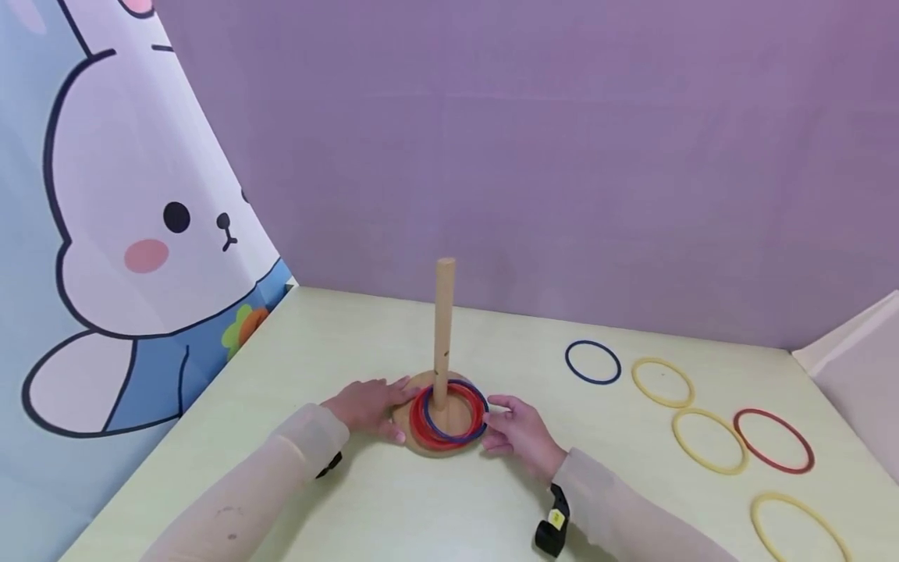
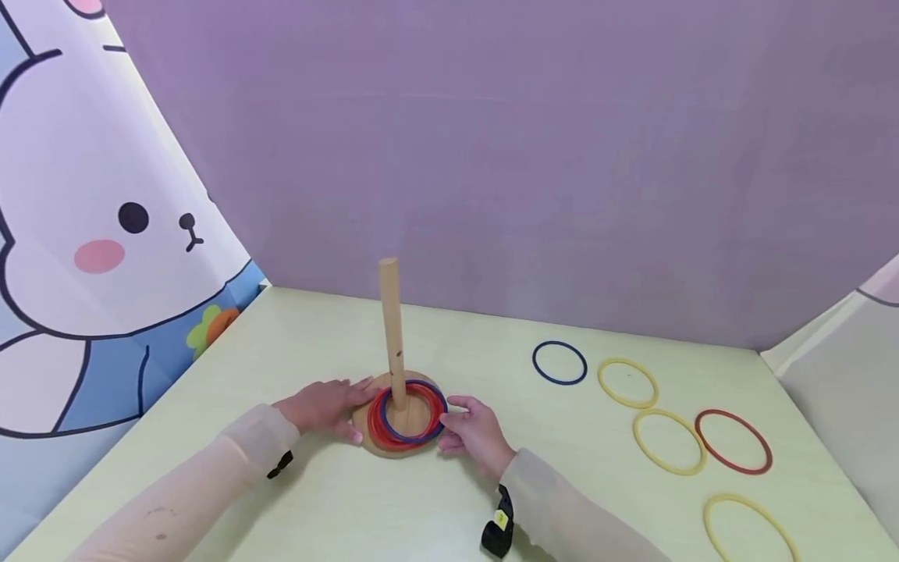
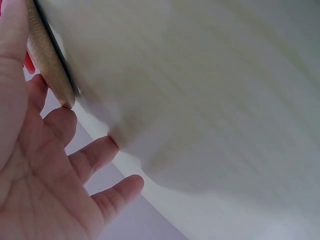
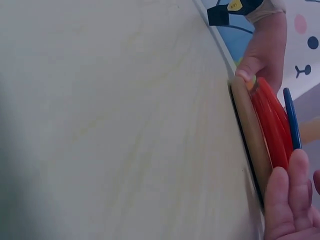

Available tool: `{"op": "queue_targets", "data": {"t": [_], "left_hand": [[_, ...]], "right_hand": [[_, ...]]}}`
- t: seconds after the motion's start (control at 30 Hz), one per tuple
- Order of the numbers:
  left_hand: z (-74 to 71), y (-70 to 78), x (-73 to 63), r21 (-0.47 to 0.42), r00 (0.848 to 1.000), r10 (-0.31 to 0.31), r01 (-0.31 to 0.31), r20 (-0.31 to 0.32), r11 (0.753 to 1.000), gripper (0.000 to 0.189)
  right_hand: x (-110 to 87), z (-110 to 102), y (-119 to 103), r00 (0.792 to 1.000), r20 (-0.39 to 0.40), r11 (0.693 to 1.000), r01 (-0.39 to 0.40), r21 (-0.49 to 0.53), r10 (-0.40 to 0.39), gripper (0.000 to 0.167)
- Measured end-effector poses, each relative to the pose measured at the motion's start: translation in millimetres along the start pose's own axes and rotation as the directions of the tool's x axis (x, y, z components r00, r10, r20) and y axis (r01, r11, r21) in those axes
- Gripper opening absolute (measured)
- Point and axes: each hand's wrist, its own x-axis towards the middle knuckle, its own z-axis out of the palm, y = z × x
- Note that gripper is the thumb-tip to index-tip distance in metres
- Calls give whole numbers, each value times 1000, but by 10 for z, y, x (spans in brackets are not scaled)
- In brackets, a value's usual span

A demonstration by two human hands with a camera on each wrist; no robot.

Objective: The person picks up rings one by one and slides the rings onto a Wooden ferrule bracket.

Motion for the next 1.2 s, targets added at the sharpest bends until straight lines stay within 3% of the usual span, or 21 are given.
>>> {"op": "queue_targets", "data": {"t": [0.1,0.23,0.37,0.5,0.67,0.8,1.07,1.2], "left_hand": [[36,-19,-18,0,1000,-4,4,1,1000,84],[52,-43,-33,8,1000,5,-5,-11,1000,85],[53,-50,-33,21,1000,3,-3,-16,1000,86],[43,-32,-29,32,1000,-9,10,-12,999,85],[2,14,-27,61,1000,-19,20,-11,998,83],[-15,24,-24,67,1000,-20,20,-7,998,83],[-16,-3,12,85,1000,-21,22,-12,996,82],[-11,-7,28,79,1000,-31,30,0,996,83]], "right_hand": [[-10,-76,-15,999,47,999,3,-46,0,44],[39,-271,-106,994,108,982,43,-184,-23,46],[158,-585,-233,973,231,924,110,-367,-24,46],[258,-886,-349,950,312,872,166,-461,-16,48],[353,-1142,-463,964,255,792,209,-574,-69,51],[405,-1300,-498,970,185,734,239,-636,-155,52],[465,-1569,-447,967,8,732,198,-651,-255,45],[460,-1665,-440,963,-36,638,149,-755,-268,43]]}}
